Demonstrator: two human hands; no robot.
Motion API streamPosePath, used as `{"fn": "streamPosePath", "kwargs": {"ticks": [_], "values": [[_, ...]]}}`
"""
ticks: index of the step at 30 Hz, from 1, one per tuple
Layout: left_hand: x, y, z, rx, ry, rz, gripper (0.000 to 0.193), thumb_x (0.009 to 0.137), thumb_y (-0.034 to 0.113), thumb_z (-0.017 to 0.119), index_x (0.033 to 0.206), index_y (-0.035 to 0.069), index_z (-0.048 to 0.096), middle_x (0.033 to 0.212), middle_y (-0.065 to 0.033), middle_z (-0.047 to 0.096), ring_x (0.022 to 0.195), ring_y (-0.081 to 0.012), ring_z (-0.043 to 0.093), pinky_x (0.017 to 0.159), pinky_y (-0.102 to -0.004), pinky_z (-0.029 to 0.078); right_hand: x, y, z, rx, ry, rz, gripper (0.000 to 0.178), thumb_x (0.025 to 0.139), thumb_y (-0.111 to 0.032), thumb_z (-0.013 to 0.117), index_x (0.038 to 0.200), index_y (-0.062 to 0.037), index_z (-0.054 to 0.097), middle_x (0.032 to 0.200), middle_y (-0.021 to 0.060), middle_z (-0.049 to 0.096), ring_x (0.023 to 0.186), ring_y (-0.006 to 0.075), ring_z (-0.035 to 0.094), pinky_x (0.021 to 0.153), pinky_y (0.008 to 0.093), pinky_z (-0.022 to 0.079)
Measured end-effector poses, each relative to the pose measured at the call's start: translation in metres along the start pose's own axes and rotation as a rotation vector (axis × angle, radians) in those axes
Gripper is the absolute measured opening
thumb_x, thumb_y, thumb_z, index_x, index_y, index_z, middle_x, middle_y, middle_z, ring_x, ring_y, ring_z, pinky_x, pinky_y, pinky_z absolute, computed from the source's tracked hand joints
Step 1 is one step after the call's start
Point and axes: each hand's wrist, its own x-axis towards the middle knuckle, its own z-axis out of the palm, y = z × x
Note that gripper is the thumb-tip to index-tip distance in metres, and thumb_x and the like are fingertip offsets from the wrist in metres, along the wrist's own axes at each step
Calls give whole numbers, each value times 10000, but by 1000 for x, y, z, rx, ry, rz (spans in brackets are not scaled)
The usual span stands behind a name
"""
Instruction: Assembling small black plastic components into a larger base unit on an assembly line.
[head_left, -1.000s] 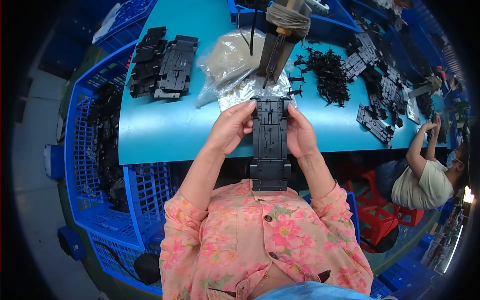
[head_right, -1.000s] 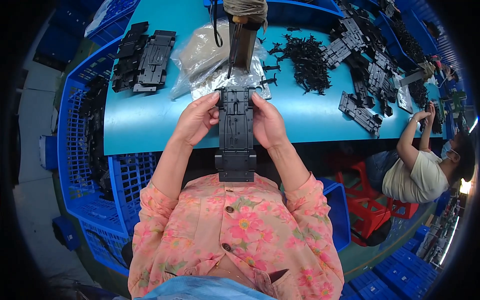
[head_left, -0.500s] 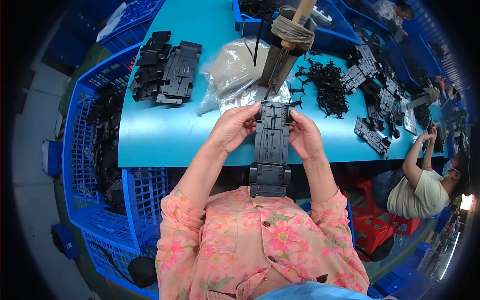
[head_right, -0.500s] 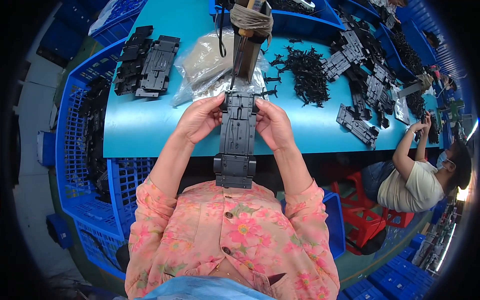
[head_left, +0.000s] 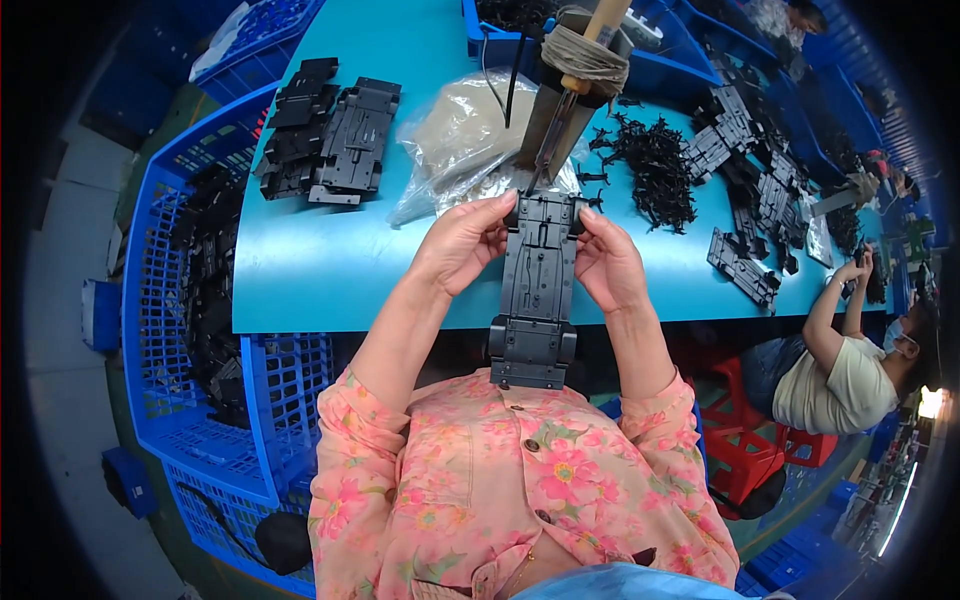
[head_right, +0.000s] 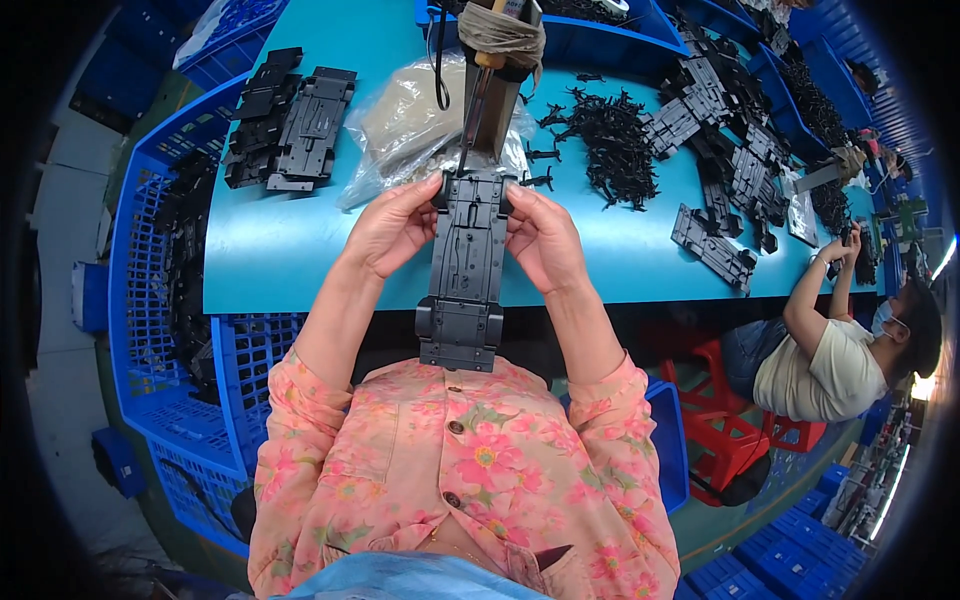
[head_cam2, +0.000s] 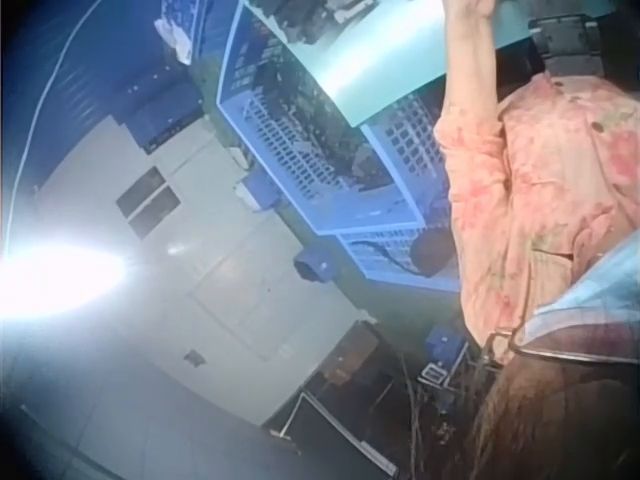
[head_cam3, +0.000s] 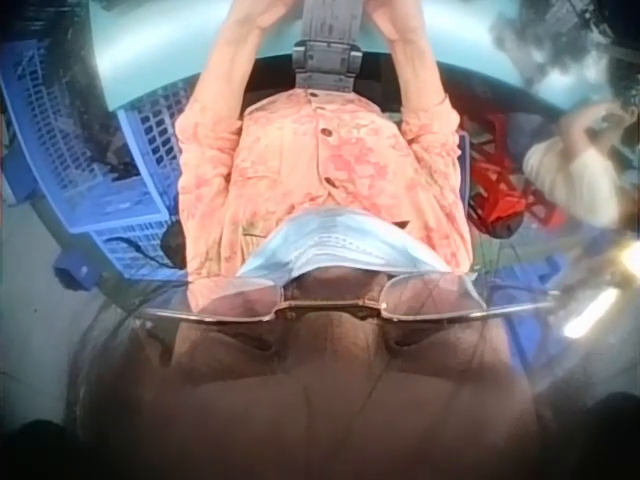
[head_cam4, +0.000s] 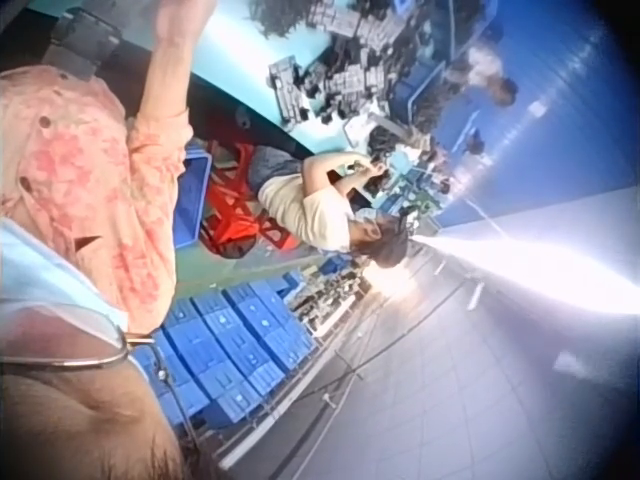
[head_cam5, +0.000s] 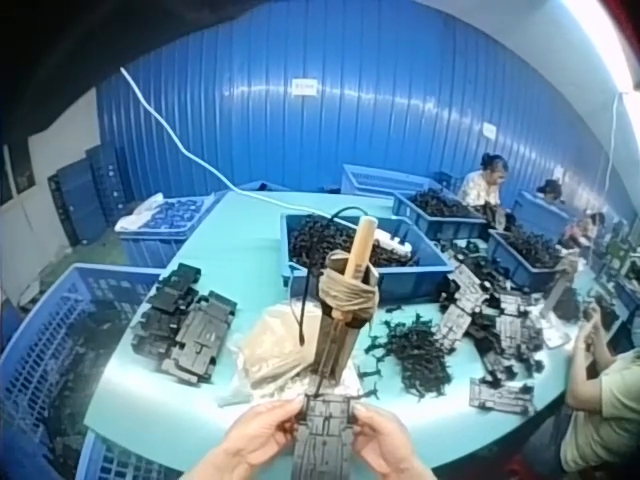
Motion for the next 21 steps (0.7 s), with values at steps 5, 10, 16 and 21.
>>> {"fn": "streamPosePath", "kwargs": {"ticks": [5, 10, 16, 21], "values": [[1, 0, -1, 10, 8, -7, 177, 813, 272, 595, 802, 95, 589, 686, 60, 548, 583, -22, 472, 554, -171, 405, 0, 3, 2, -16, 9, -21, 193, 844, -166, 505, 924, -4, 573, 854, 54, 602, 741, 99, 552, 680, 226, 452], [2, 0, -3, 13, -18, -1, 172, 815, 270, 591, 799, 98, 592, 698, 58, 559, 583, -22, 470, 550, -172, 400, 0, 4, -1, -4, -20, -35, 183, 847, -149, 492, 922, -4, 574, 859, 57, 606, 750, 103, 556, 692, 226, 450], [3, 0, -4, 9, -27, -7, 164, 819, 262, 585, 799, 100, 593, 709, 56, 567, 579, -24, 468, 551, -172, 401, 2, 7, -4, 0, -42, -45, 193, 851, -149, 479, 936, -1, 569, 877, 67, 608, 784, 116, 563, 724, 245, 450], [4, 0, -3, 11, -27, -12, 162, 816, 258, 591, 796, 98, 592, 696, 60, 560, 578, -21, 464, 552, -171, 403, 2, 9, -8, -40, -25, -52, 232, 857, -169, 463, 976, 7, 555, 902, 78, 606, 805, 130, 567, 749, 257, 446]]}}
